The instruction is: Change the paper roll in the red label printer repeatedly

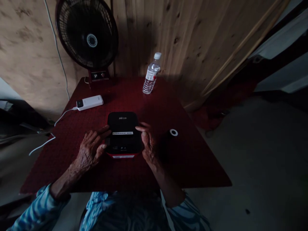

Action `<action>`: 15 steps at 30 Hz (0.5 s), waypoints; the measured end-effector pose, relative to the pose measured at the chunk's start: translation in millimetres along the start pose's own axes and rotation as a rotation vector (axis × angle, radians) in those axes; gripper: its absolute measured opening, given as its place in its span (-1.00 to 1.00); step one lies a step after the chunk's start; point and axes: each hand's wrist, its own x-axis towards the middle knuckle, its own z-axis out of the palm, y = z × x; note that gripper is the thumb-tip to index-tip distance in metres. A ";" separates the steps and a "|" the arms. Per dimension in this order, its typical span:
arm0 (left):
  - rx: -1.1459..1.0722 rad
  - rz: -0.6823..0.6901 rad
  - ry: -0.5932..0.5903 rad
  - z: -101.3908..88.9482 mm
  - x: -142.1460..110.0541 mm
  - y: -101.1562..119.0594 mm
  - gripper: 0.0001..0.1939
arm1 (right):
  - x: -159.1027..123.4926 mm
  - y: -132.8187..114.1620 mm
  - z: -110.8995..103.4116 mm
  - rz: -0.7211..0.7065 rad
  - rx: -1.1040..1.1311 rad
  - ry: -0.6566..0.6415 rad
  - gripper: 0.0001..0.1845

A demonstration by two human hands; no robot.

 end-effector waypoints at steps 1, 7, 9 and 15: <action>-0.050 -0.036 -0.003 -0.1 1.0 1.1 -0.57 | -0.7 1.5 0.5 0.005 0.015 -0.004 -0.59; -0.632 -0.480 0.142 2.2 14.6 16.9 -0.55 | -8.4 6.5 7.1 0.028 0.117 0.005 -0.57; -0.795 -0.575 0.106 2.1 19.9 22.2 -0.46 | -10.7 5.0 8.1 0.087 0.125 0.014 -0.53; -0.904 -0.602 -0.034 -3.3 26.0 14.2 -0.34 | -12.8 0.2 9.4 0.181 0.134 -0.001 -0.47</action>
